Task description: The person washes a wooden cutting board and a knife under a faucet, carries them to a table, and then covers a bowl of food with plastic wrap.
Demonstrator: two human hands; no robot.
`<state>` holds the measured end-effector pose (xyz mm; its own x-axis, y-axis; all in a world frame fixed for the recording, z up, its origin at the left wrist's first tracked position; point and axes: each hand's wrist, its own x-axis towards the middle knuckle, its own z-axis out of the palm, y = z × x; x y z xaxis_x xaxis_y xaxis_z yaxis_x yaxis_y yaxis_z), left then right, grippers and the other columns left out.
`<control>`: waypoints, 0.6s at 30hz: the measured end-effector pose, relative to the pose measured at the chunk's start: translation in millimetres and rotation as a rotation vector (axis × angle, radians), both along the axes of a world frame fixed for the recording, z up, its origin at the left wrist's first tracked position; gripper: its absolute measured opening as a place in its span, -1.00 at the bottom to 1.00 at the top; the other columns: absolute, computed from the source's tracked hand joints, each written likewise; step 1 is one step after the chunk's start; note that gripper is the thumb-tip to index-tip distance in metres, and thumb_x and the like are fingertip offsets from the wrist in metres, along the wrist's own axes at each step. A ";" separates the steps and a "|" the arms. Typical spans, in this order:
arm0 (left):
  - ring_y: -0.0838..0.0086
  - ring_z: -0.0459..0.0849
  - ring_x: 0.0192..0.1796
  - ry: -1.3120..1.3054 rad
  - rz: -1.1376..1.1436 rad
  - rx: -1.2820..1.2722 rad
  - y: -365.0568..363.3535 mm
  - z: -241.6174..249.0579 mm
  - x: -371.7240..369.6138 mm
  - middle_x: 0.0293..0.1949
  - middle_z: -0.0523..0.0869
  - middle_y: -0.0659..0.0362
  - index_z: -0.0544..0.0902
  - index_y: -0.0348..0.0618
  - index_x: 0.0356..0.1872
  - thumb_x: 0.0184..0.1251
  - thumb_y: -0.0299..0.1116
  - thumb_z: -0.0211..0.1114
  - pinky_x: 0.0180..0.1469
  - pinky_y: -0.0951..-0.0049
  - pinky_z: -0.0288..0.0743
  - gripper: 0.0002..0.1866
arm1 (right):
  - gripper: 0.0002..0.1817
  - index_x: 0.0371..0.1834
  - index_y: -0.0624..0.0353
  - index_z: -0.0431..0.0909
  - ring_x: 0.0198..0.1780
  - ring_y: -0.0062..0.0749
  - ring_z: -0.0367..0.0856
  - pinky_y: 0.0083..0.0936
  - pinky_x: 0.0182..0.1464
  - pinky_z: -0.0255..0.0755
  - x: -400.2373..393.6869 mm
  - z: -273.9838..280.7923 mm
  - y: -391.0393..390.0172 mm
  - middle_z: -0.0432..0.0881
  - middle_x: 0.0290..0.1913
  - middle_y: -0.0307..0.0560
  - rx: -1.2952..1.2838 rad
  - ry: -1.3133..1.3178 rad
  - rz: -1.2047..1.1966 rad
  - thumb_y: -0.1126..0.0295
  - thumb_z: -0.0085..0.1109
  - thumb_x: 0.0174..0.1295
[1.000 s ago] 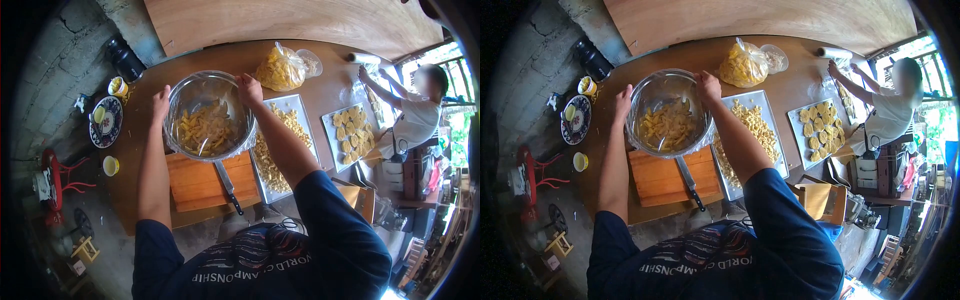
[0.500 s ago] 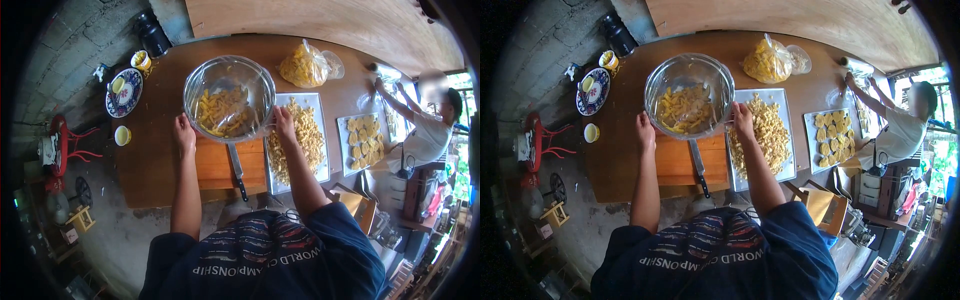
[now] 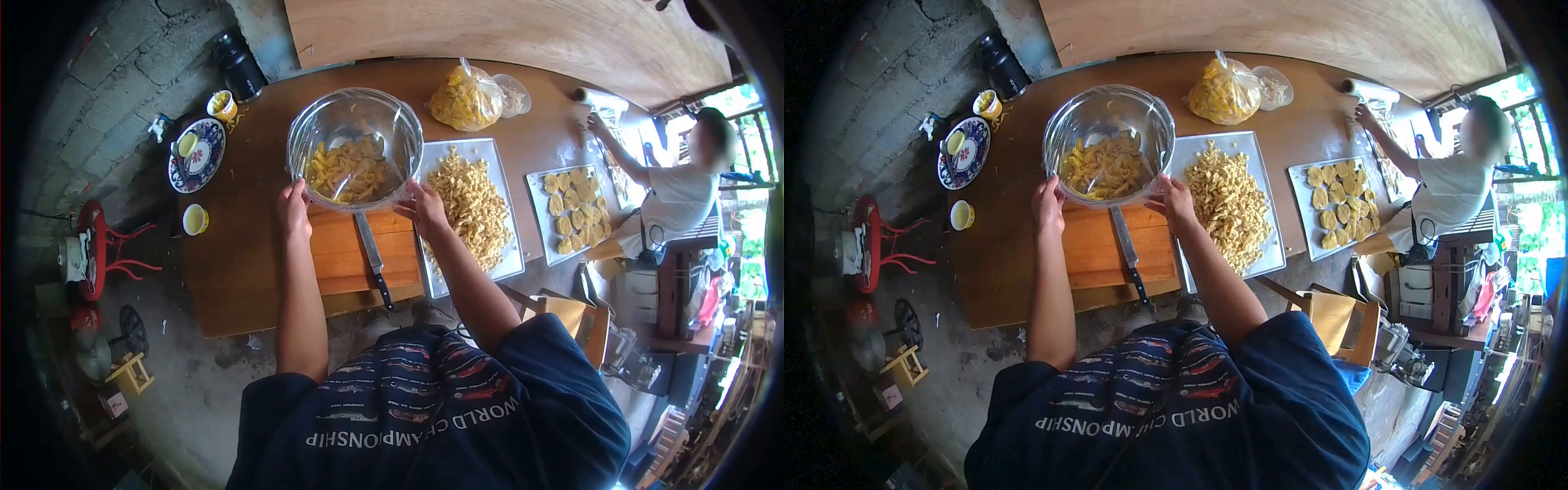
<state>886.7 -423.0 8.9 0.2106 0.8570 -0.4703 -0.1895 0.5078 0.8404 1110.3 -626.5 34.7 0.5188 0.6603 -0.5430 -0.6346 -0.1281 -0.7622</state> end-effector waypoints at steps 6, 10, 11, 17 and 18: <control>0.58 0.59 -0.18 -0.188 0.043 -0.074 -6.9 17.0 -3.4 -0.19 0.66 0.29 0.66 -0.14 -0.07 0.44 -0.32 0.34 -0.02 0.48 0.52 -0.83 | -0.50 0.26 0.32 0.33 -0.13 -0.08 0.64 -0.17 0.00 0.72 -22.1 16.0 -4.9 0.44 0.12 0.13 -0.060 0.088 -0.078 0.14 0.07 0.49; 0.57 0.57 -0.21 -0.236 0.041 -0.121 7.5 -14.3 -4.6 -0.23 0.64 0.29 0.66 -0.10 -0.10 0.44 -0.30 0.34 -0.05 0.44 0.54 -0.85 | -0.58 0.21 0.36 0.33 -0.18 -0.16 0.65 -0.16 -0.04 0.73 -20.9 18.5 5.3 0.53 -0.04 0.09 0.037 0.208 -0.116 0.25 0.04 0.48; 0.56 0.57 -0.20 -0.237 0.042 -0.143 9.1 -18.5 -3.8 -0.23 0.64 0.29 0.66 -0.09 -0.11 0.44 -0.29 0.34 -0.05 0.42 0.55 -0.86 | -0.61 0.18 0.36 0.35 -0.19 -0.18 0.66 -0.17 -0.05 0.74 -17.8 11.7 6.9 0.55 -0.10 0.06 0.043 0.191 -0.133 0.27 0.03 0.48; 0.53 0.57 -0.11 -0.111 -0.005 -0.172 -25.9 28.1 11.0 -0.10 0.62 0.27 0.57 -0.01 0.01 0.50 -0.19 0.28 -0.01 0.39 0.58 -0.79 | -0.80 0.01 0.28 0.42 -0.28 -0.24 0.65 -0.20 -0.08 0.74 9.9 0.9 -2.2 0.57 -0.21 -0.04 0.068 0.175 -0.176 0.42 0.07 0.43; 0.51 0.58 -0.10 -0.068 0.023 -0.183 -28.4 24.2 16.0 -0.08 0.62 0.28 0.55 0.02 0.06 0.54 -0.20 0.23 0.01 0.37 0.58 -0.79 | -0.86 -0.07 0.26 0.43 -0.33 -0.32 0.61 -0.30 -0.20 0.70 15.2 -0.6 -3.2 0.56 -0.29 -0.08 0.088 0.191 -0.178 0.49 0.11 0.37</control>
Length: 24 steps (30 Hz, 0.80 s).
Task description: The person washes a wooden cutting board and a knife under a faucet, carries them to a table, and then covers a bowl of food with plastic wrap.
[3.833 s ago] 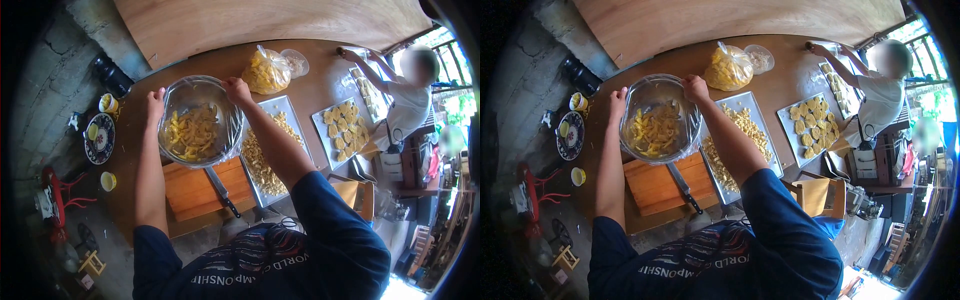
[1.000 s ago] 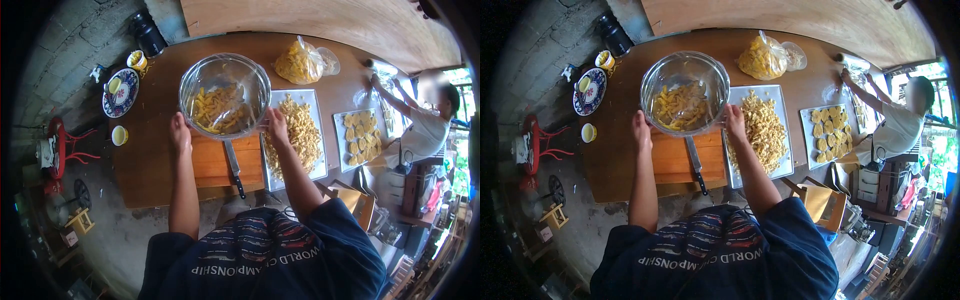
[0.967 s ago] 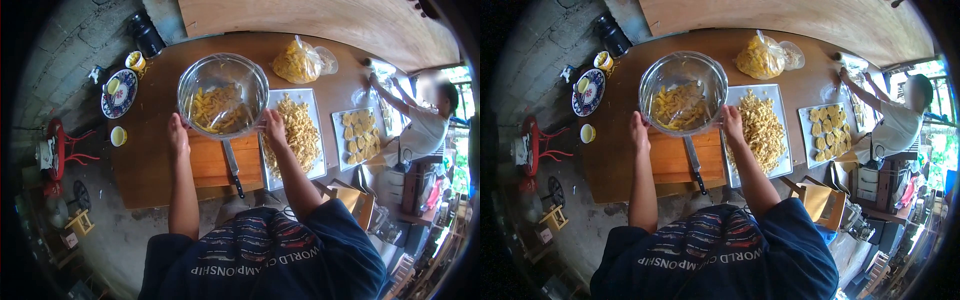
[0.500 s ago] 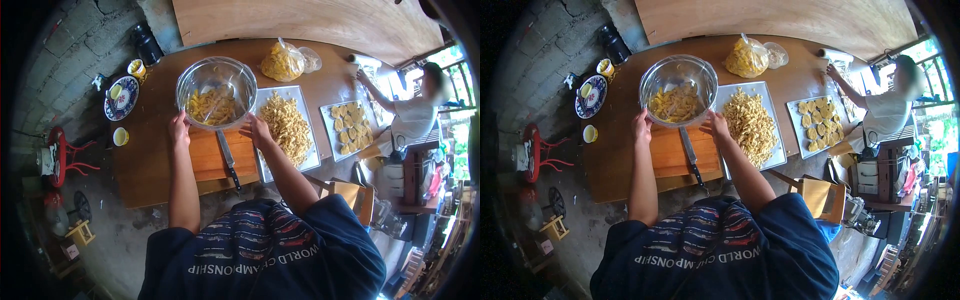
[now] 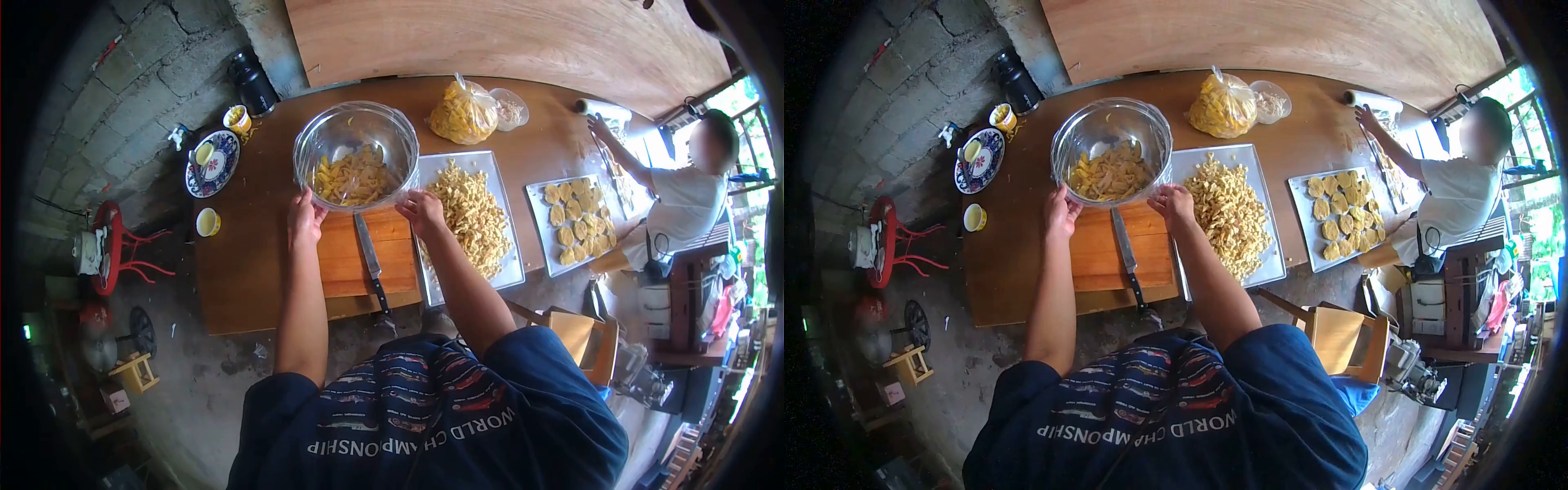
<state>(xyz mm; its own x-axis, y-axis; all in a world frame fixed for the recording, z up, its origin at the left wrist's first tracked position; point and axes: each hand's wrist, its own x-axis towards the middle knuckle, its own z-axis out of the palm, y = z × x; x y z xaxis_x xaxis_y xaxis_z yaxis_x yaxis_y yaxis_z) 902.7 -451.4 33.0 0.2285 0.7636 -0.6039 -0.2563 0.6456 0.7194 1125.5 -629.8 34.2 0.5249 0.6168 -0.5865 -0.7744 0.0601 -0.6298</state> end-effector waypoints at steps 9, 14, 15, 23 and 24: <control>0.55 0.63 -0.23 -0.076 0.212 0.022 -17.6 -17.0 11.1 -0.21 0.66 0.32 0.56 -0.01 0.03 0.57 -0.29 0.19 -0.10 0.41 0.62 -0.86 | -0.87 -0.17 0.18 0.48 -0.43 -0.49 0.54 -0.52 -0.43 0.54 35.9 -26.9 19.6 0.56 -0.38 -0.13 -0.038 -0.131 0.122 0.41 0.21 0.33; 0.47 0.67 -0.10 0.184 0.253 0.157 -15.6 -14.2 30.7 -0.11 0.69 0.25 0.59 -0.08 0.05 0.56 -0.28 0.21 0.01 0.35 0.60 -0.81 | -0.79 -0.10 0.23 0.42 -0.37 -0.35 0.58 -0.35 -0.28 0.69 33.3 21.4 27.8 0.56 -0.28 -0.07 -0.050 -0.017 0.096 0.39 0.22 0.36; 0.47 0.69 -0.12 0.260 0.259 0.216 -15.1 -17.9 33.4 -0.15 0.71 0.25 0.63 -0.11 0.04 0.53 -0.28 0.24 -0.04 0.36 0.61 -0.80 | -0.76 -0.08 0.24 0.40 -0.34 -0.30 0.60 -0.30 -0.23 0.72 32.6 24.7 28.6 0.57 -0.24 -0.04 -0.085 -0.070 0.124 0.38 0.23 0.36; 0.39 0.72 -0.15 0.775 0.120 0.495 -16.7 -24.1 63.1 -0.09 0.72 0.08 0.61 -0.31 0.03 0.44 -0.24 0.35 -0.02 0.37 0.63 -0.66 | -0.79 -0.11 0.29 0.47 -0.28 -0.24 0.68 -0.38 -0.20 0.78 56.7 -17.9 56.0 0.63 -0.20 0.02 -0.024 -0.125 0.179 0.51 0.27 0.27; 0.38 0.72 -0.15 0.660 0.141 0.394 -19.7 -11.4 67.0 -0.10 0.71 0.06 0.61 -0.32 0.01 0.43 -0.26 0.34 -0.09 0.37 0.68 -0.67 | -0.81 -0.12 0.27 0.47 -0.29 -0.25 0.68 -0.37 -0.20 0.77 58.0 -21.0 56.7 0.63 -0.21 -0.01 0.005 -0.110 0.178 0.51 0.26 0.28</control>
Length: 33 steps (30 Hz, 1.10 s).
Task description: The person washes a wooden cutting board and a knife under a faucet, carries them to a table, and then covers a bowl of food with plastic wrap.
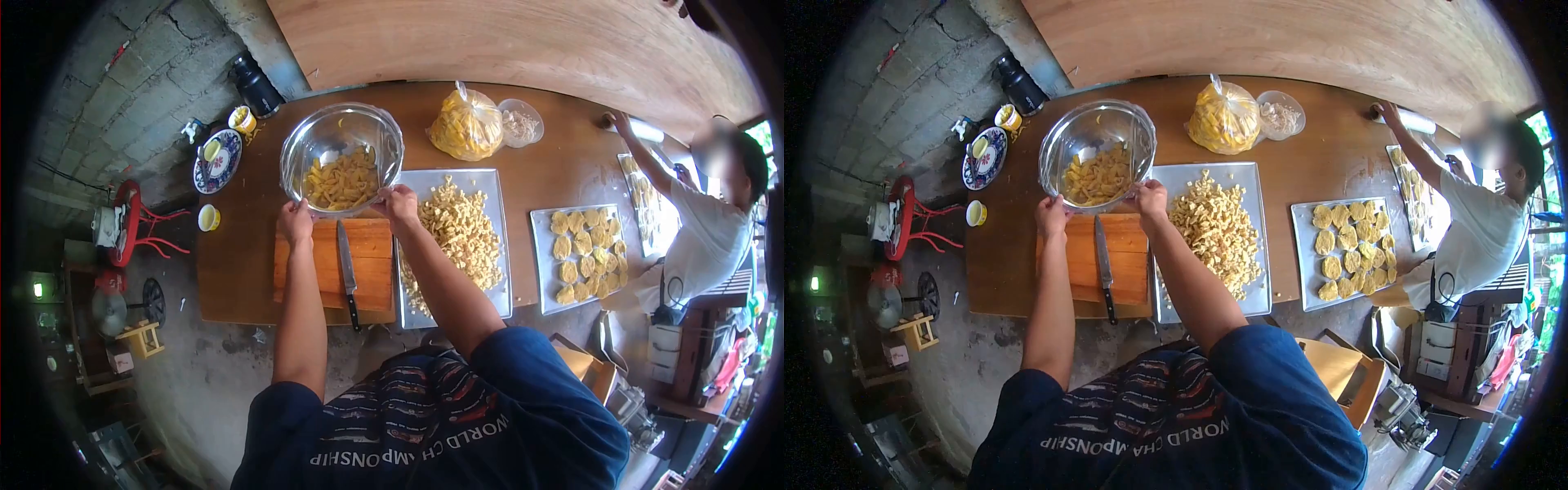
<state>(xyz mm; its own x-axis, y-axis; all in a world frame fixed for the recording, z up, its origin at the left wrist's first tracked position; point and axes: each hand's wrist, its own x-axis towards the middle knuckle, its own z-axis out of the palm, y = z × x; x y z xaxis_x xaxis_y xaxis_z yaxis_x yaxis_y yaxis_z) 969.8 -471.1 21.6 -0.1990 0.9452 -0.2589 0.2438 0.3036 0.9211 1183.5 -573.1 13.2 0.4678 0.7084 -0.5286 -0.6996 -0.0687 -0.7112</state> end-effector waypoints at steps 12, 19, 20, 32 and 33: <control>0.60 0.55 -0.38 -0.257 -0.206 -0.301 3.0 24.7 -21.8 -0.39 0.56 0.35 0.52 0.00 -0.24 0.48 -0.10 0.31 -0.26 0.49 0.56 -0.76 | -0.89 -0.15 0.09 0.43 -0.22 -0.34 0.60 -0.22 -0.07 0.64 -8.9 16.5 -23.7 0.55 -0.25 -0.20 0.116 0.234 -0.016 0.45 0.17 0.37; 0.62 0.57 -0.41 -0.280 -0.255 -0.292 -1.2 26.6 -25.9 -0.41 0.56 0.35 0.51 0.00 -0.27 0.50 -0.07 0.28 -0.34 0.52 0.56 -0.73 | -0.86 -0.09 0.10 0.42 -0.27 -0.35 0.58 -0.27 -0.12 0.66 -14.6 14.3 -19.3 0.53 -0.26 -0.18 0.069 0.154 -0.049 0.46 0.16 0.37; 0.63 0.57 -0.42 -0.285 -0.265 -0.280 -2.3 26.1 -27.2 -0.42 0.56 0.35 0.51 0.00 -0.27 0.50 -0.06 0.27 -0.37 0.54 0.55 -0.73 | -0.86 -0.09 0.10 0.42 -0.27 -0.35 0.58 -0.27 -0.12 0.66 -16.8 13.8 -21.1 0.53 -0.26 -0.18 0.065 0.152 -0.051 0.46 0.16 0.37; 0.60 0.61 -0.41 -0.261 -0.355 -0.247 9.6 8.9 -34.9 -0.40 0.59 0.33 0.53 -0.01 -0.25 0.53 -0.04 0.21 -0.38 0.51 0.55 -0.72 | -0.77 0.00 0.20 0.45 -0.23 -0.25 0.62 -0.27 -0.09 0.70 -26.4 11.0 -9.2 0.56 -0.17 -0.07 -0.017 0.012 -0.105 0.48 0.19 0.32; 0.60 0.61 -0.41 -0.247 -0.364 -0.235 10.4 9.2 -34.2 -0.40 0.59 0.32 0.53 -0.03 -0.24 0.55 -0.05 0.19 -0.39 0.51 0.55 -0.72 | -0.76 0.01 0.22 0.44 -0.26 -0.25 0.64 -0.30 -0.15 0.70 -28.2 13.9 -7.2 0.57 -0.15 -0.04 -0.078 -0.064 -0.140 0.47 0.20 0.32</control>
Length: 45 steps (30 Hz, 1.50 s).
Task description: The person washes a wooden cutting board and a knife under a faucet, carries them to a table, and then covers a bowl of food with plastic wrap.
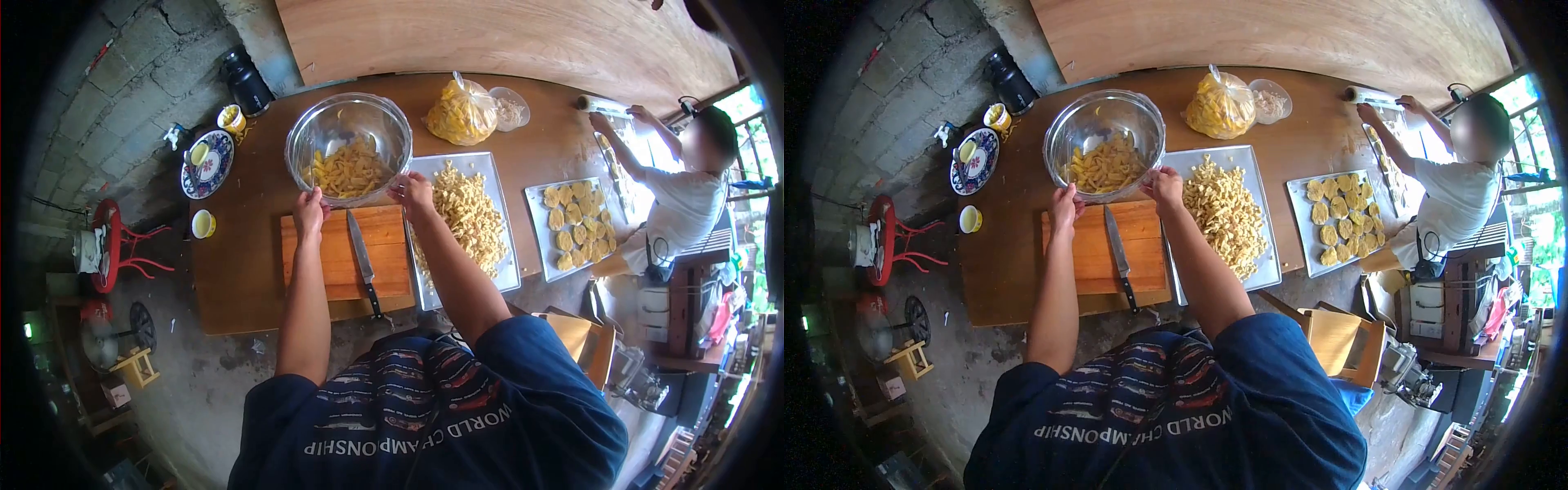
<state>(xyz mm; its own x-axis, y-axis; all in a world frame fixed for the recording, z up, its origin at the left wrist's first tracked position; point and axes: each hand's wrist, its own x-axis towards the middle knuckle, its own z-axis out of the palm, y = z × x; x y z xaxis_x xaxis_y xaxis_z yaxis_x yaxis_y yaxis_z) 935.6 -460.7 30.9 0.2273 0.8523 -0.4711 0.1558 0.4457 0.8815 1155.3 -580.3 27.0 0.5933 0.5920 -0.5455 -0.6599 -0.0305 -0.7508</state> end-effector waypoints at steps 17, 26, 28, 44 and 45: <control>0.43 0.65 -0.50 0.134 0.043 0.119 -1.7 -0.9 16.4 -0.43 0.57 0.16 0.46 -0.25 -0.24 0.62 -0.14 0.06 -0.52 0.40 0.58 -0.66 | -0.61 -0.06 0.23 0.55 -0.01 0.23 0.68 -0.01 0.11 0.52 -10.2 27.6 -2.5 0.71 -0.11 0.30 -0.602 -0.964 0.332 0.08 0.11 0.37; 0.49 0.67 -0.38 0.161 0.009 0.053 -1.0 4.5 14.8 -0.35 0.62 0.19 0.51 -0.17 -0.11 0.63 -0.13 0.03 -0.43 0.42 0.59 -0.70 | -0.57 -0.01 0.28 0.51 0.07 0.26 0.64 0.03 0.14 0.50 -3.4 18.1 6.8 0.68 -0.02 0.33 -0.667 -1.025 0.419 0.06 0.04 0.41; 0.48 0.67 -0.38 0.170 0.002 0.055 -2.0 8.4 15.7 -0.34 0.63 0.18 0.52 -0.18 -0.13 0.63 -0.13 0.03 -0.42 0.42 0.60 -0.70 | -0.56 0.01 0.28 0.51 0.10 0.28 0.62 0.07 0.15 0.48 -0.9 17.9 8.5 0.67 0.01 0.36 -0.695 -0.976 0.450 0.06 0.02 0.43; 0.49 0.65 -0.33 -0.421 0.305 -0.208 -27.1 -4.2 14.7 -0.33 0.58 0.25 0.52 -0.08 -0.16 0.55 0.02 0.18 -0.27 0.38 0.64 -0.65 | -0.76 -0.05 0.16 0.48 -0.21 -0.31 0.70 -0.37 -0.23 0.64 10.7 -4.7 -15.6 0.58 -0.21 -0.10 0.075 0.051 0.207 0.22 0.14 0.47; 0.49 0.66 -0.27 -0.483 0.342 -0.262 -37.3 -0.9 16.7 -0.31 0.57 0.26 0.51 -0.06 -0.14 0.53 0.05 0.20 -0.22 0.38 0.65 -0.64 | -0.75 -0.01 0.16 0.47 -0.19 -0.31 0.69 -0.36 -0.23 0.64 8.7 -6.5 -17.3 0.55 -0.17 -0.11 0.068 0.058 0.180 0.22 0.13 0.47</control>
